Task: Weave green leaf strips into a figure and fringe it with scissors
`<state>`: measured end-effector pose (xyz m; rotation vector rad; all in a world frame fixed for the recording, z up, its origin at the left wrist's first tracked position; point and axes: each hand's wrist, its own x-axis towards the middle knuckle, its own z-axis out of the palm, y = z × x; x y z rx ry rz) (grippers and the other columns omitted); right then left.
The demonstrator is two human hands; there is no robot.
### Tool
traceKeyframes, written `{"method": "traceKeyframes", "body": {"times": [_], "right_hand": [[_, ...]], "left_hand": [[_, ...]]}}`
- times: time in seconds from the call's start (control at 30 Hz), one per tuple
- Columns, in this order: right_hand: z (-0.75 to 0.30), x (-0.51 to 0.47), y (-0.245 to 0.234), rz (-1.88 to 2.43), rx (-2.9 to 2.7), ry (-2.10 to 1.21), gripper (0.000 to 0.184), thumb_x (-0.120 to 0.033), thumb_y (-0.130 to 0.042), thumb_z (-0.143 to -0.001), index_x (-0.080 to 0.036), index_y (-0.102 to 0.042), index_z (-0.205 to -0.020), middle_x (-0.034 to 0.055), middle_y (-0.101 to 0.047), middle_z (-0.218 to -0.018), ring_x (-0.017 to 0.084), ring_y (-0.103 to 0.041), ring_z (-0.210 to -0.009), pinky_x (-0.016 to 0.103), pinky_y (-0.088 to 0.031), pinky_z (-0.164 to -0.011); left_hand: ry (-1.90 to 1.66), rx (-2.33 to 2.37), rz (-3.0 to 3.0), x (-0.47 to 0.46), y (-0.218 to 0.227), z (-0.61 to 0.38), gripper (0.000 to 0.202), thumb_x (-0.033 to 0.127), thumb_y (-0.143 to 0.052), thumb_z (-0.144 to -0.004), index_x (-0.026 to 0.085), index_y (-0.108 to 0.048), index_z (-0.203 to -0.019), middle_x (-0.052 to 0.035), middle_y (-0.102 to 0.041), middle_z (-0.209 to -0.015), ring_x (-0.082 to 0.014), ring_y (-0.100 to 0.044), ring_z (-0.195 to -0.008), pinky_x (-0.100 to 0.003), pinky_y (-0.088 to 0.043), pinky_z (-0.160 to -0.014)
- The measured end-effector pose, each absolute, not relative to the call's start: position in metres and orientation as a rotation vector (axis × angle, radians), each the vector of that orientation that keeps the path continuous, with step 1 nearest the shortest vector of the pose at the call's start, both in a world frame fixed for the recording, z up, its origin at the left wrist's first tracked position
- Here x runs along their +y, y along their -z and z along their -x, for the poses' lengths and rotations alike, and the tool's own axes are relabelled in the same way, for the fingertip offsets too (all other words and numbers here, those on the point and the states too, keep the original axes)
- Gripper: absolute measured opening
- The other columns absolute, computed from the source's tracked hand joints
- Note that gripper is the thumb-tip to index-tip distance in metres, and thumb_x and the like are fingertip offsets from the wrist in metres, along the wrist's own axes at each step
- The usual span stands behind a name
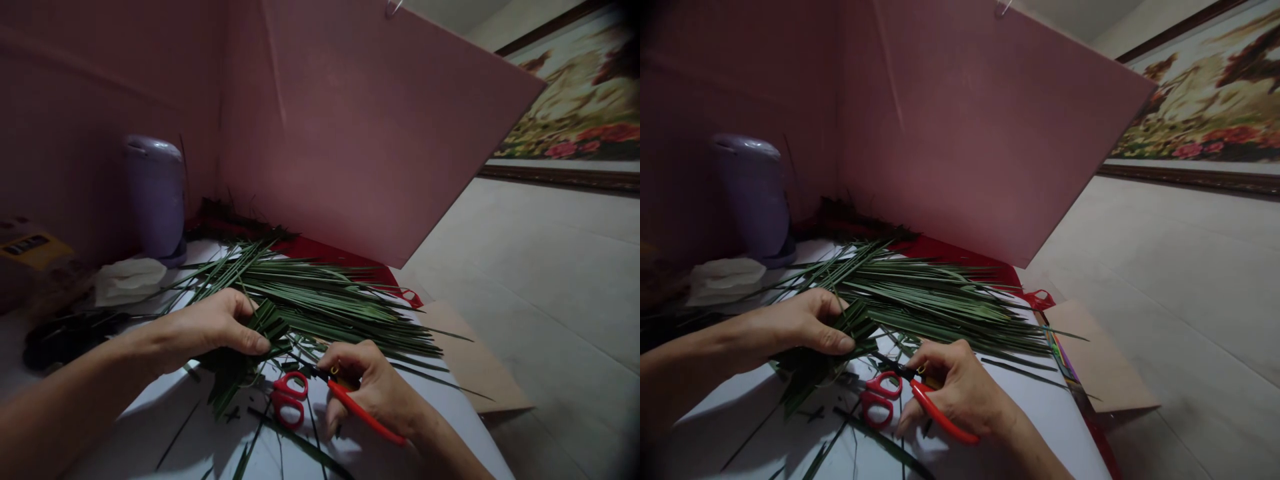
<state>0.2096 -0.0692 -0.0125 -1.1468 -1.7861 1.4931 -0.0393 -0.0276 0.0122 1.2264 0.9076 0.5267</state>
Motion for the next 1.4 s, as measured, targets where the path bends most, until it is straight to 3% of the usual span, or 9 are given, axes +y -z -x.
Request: {"method": "traceKeyframes", "body": {"times": [0.17, 0.3, 0.47, 0.9, 1.17, 1.4], "right_hand": [[-0.2089, -0.0677, 0.0104, 1.148, -1.705, -1.609, 0.036, -0.029, -0.081, -0.052, -0.015, -0.056, -0.075, -0.0064, -0.053, -0.046, 0.009, -0.053, -0.04, 0.016, -0.032, -0.036], [-0.2103, -0.0645, 0.0127, 1.15, -1.646, -1.71, 0.043, -0.023, -0.085, -0.042, -0.015, -0.055, -0.072, -0.0082, -0.051, -0.05, 0.007, -0.051, -0.042, 0.015, -0.036, -0.039], [-0.2143, -0.0622, 0.014, 1.117, -1.724, -1.726, 0.036, -0.029, -0.079, -0.054, -0.015, -0.055, -0.077, -0.008, -0.05, -0.051, 0.005, -0.049, -0.044, 0.015, -0.034, -0.042], [-0.2126, -0.0608, 0.0173, 1.175, -1.595, -1.756, 0.043, -0.018, -0.082, -0.046, -0.016, -0.054, -0.078, -0.0109, -0.052, -0.044, 0.007, -0.053, -0.04, 0.015, -0.035, -0.039], [-0.2099, -0.0615, 0.0176, 1.108, -1.501, -1.816, 0.043, -0.017, -0.084, -0.04, -0.015, -0.055, -0.072, -0.0074, -0.058, -0.043, 0.008, -0.054, -0.038, 0.014, -0.037, -0.037], [-0.2114, -0.0616, 0.0157, 1.107, -1.551, -1.829, 0.04, -0.028, -0.081, -0.051, -0.015, -0.053, -0.076, -0.0064, -0.057, -0.044, 0.009, -0.055, -0.039, 0.015, -0.036, -0.038]], "left_hand": [[-0.511, 0.887, -1.271, -0.0283, -0.013, 0.0412, 0.018, 0.026, -0.075, -0.058, 0.011, -0.065, -0.062, 0.0012, -0.057, -0.053, -0.0092, -0.051, -0.046, -0.022, -0.041, -0.046], [-0.498, 0.872, -1.328, -0.0279, -0.0119, 0.0428, 0.019, 0.027, -0.074, -0.059, 0.011, -0.064, -0.064, 0.0004, -0.056, -0.056, -0.0093, -0.05, -0.049, -0.022, -0.039, -0.048], [-0.49, 0.86, -1.381, -0.0265, -0.0114, 0.0436, 0.018, 0.028, -0.072, -0.061, 0.012, -0.064, -0.065, 0.0005, -0.055, -0.058, -0.0093, -0.048, -0.052, -0.022, -0.037, -0.049], [-0.495, 0.948, -1.223, -0.03, -0.0168, 0.0424, 0.018, 0.026, -0.074, -0.054, 0.014, -0.062, -0.058, 0.0015, -0.058, -0.05, -0.008, -0.049, -0.041, -0.019, -0.035, -0.04], [-0.488, 0.923, -1.234, -0.0272, -0.0145, 0.0413, 0.017, 0.025, -0.074, -0.055, 0.013, -0.063, -0.059, 0.0012, -0.058, -0.05, -0.0092, -0.051, -0.04, -0.02, -0.038, -0.04], [-0.478, 0.901, -1.234, -0.0259, -0.0115, 0.043, 0.018, 0.026, -0.075, -0.057, 0.013, -0.064, -0.062, 0.0013, -0.058, -0.052, -0.01, -0.053, -0.043, -0.021, -0.042, -0.042]]}}
